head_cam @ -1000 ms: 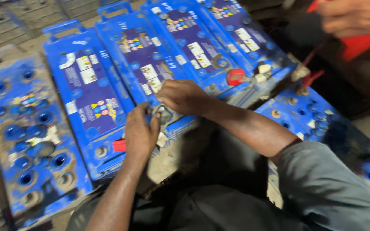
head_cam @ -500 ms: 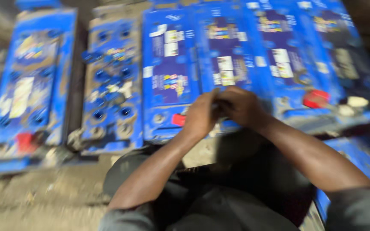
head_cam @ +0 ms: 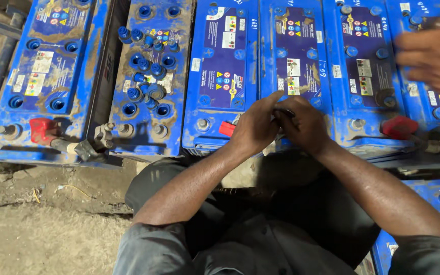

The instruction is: The person uses a wrench to tighten the terminal nuts on several blue industrial batteries arranged in a row. The person moves from one battery to the next, tightening each terminal in turn.

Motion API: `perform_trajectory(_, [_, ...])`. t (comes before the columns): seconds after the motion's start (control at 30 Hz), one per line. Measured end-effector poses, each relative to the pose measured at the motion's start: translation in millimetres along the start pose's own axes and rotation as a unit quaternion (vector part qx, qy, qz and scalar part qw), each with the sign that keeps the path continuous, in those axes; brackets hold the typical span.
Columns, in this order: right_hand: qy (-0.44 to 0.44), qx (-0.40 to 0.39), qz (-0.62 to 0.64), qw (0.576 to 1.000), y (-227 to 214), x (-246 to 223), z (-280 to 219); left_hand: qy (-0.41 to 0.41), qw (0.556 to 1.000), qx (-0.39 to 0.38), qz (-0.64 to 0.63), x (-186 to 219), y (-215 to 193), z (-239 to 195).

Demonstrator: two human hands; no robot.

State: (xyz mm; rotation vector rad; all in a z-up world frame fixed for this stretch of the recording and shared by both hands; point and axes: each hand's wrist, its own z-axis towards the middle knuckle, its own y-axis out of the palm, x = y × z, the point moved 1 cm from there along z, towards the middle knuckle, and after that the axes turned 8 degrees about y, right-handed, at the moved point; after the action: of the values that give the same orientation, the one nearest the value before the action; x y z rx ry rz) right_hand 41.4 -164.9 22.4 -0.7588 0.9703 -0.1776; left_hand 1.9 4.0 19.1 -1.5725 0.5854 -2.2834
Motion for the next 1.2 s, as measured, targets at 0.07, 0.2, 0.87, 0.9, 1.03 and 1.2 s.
perform_trajectory(0.07, [0.001, 0.001, -0.002, 1.000, 0.3, 1.4, 0.2, 0.004, 1.000, 0.026, 0.000, -4.6, 2.6, -1.9])
perform_trajectory(0.2, [-0.014, -0.002, -0.026, 1.000, 3.9, 2.5, -1.0, 0.064, 0.996, 0.056, 0.015, -15.1, 12.4, -4.2])
perform_trajectory(0.87, [-0.055, 0.011, -0.039, 0.998, -3.4, -15.1, -8.0, 0.224, 0.965, 0.093, 0.100, -16.9, 18.4, -16.8])
perform_trajectory(0.9, [-0.053, 0.009, -0.038, 0.998, -4.2, -14.8, -8.6, 0.198, 0.972, 0.088, 0.085, -16.2, 19.6, -17.2])
perform_trajectory(1.03, [-0.046, 0.000, -0.032, 0.998, -3.5, -14.2, -9.2, 0.142, 0.986, 0.071, 0.060, -16.6, 17.2, -22.7])
perform_trajectory(1.2, [-0.012, -0.007, -0.050, 0.999, -6.0, -15.9, -9.3, 0.120, 0.989, 0.045, 0.068, -8.7, 13.1, -19.1])
